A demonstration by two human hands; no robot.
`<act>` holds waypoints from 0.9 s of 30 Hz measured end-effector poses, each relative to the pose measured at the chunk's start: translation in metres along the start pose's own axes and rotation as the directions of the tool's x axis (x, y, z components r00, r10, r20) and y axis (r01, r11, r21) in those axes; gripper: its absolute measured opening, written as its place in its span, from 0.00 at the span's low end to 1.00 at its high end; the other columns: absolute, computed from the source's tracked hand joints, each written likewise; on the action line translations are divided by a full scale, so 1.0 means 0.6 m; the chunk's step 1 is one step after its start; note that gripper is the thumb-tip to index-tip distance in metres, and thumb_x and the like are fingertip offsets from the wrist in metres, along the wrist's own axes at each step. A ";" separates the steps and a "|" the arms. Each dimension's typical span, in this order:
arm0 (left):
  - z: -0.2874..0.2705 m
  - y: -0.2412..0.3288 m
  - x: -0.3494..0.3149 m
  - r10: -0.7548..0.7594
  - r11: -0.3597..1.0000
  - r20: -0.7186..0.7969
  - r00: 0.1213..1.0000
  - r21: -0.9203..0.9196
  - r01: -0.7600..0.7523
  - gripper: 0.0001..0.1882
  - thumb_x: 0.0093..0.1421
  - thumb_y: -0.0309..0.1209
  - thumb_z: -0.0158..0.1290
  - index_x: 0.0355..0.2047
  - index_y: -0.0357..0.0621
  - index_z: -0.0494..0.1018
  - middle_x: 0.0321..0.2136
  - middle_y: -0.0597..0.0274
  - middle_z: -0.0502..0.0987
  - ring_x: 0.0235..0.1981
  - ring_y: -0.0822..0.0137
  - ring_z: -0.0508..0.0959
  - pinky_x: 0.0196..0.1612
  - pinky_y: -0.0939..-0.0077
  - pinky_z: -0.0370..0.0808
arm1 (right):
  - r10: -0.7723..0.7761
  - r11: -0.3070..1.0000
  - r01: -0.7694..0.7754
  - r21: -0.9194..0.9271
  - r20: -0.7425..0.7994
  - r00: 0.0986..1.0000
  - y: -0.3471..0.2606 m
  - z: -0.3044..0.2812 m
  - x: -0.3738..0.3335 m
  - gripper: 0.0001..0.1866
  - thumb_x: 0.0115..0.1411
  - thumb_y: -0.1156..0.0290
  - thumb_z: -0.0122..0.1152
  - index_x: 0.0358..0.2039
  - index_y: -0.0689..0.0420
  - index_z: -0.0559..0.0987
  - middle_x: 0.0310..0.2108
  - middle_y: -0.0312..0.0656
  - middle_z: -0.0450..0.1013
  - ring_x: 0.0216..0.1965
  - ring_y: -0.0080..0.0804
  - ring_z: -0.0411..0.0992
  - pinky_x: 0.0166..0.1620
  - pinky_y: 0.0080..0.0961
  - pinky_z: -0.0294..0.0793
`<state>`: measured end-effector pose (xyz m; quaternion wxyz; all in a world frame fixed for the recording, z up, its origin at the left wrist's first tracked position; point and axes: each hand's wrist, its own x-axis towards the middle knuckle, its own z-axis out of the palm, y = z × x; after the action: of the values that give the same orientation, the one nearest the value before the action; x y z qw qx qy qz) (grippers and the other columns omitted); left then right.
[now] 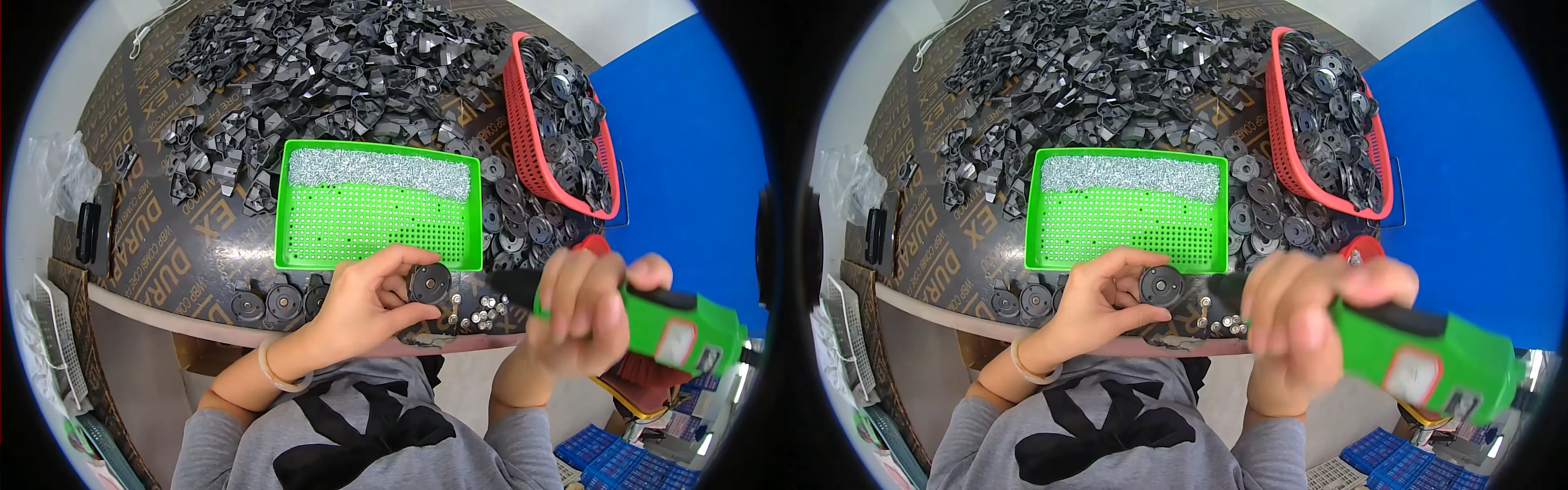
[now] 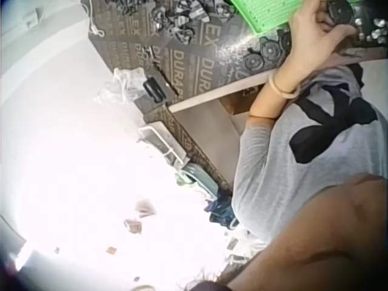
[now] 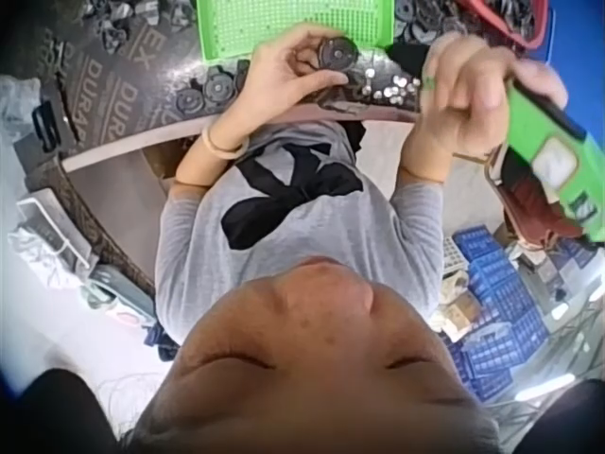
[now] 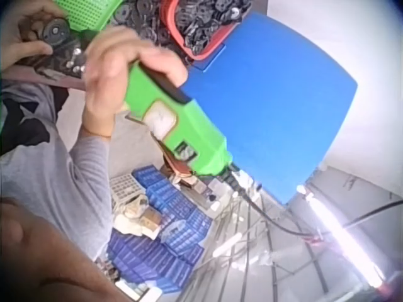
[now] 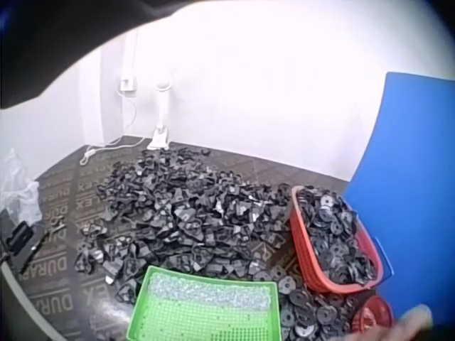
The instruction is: Assembling small plastic components by inserting screws using a power screwdriver on a factory workbench.
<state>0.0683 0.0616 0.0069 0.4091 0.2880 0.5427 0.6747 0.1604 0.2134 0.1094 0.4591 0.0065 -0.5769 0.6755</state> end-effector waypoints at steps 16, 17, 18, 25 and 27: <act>0.003 -0.008 0.003 0.052 0.996 -0.046 0.998 0.082 -0.048 0.25 0.48 0.21 0.69 0.47 0.37 0.74 0.17 0.69 0.74 0.18 0.84 0.74 0.22 0.87 0.70 | 0.054 0.995 -0.073 0.073 0.236 0.970 -0.009 0.018 -0.038 0.19 0.60 0.78 0.61 0.44 0.55 0.61 0.17 0.36 0.68 0.14 0.27 0.66 0.21 0.27 0.68; 0.001 -0.008 0.003 0.055 0.994 -0.041 0.998 0.102 -0.050 0.25 0.48 0.21 0.69 0.47 0.37 0.74 0.16 0.69 0.73 0.18 0.84 0.73 0.22 0.86 0.70 | 0.043 0.999 -0.047 0.014 0.199 0.979 -0.005 0.026 -0.039 0.16 0.62 0.74 0.61 0.42 0.54 0.62 0.16 0.33 0.66 0.13 0.24 0.64 0.19 0.23 0.67; -0.001 -0.008 0.003 0.052 0.994 -0.043 0.998 0.097 -0.047 0.25 0.48 0.21 0.69 0.47 0.37 0.74 0.16 0.69 0.73 0.18 0.84 0.73 0.22 0.86 0.70 | 0.048 0.999 -0.051 0.012 0.200 0.979 -0.001 0.031 -0.042 0.16 0.62 0.74 0.61 0.42 0.54 0.62 0.16 0.33 0.66 0.13 0.24 0.64 0.19 0.23 0.67; 0.004 -0.006 -0.002 0.043 0.989 -0.054 0.998 0.146 -0.035 0.25 0.47 0.21 0.70 0.46 0.36 0.75 0.16 0.70 0.72 0.17 0.84 0.73 0.21 0.87 0.69 | 0.061 0.998 -0.056 -0.031 0.189 0.980 0.000 0.033 -0.048 0.17 0.60 0.75 0.64 0.38 0.53 0.62 0.15 0.34 0.66 0.13 0.25 0.65 0.21 0.24 0.68; 0.005 -0.006 -0.003 0.051 0.986 -0.050 0.997 0.159 -0.043 0.25 0.47 0.21 0.70 0.46 0.36 0.75 0.16 0.70 0.72 0.17 0.84 0.73 0.21 0.87 0.69 | -0.001 0.999 -0.014 0.045 0.304 0.953 0.005 0.021 -0.048 0.19 0.56 0.83 0.63 0.41 0.56 0.62 0.18 0.38 0.69 0.14 0.29 0.67 0.20 0.27 0.68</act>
<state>0.0723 0.0619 0.0040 0.3543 0.3139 0.5981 0.6467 0.1686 0.1864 0.0958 0.3625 0.1190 -0.6249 0.6811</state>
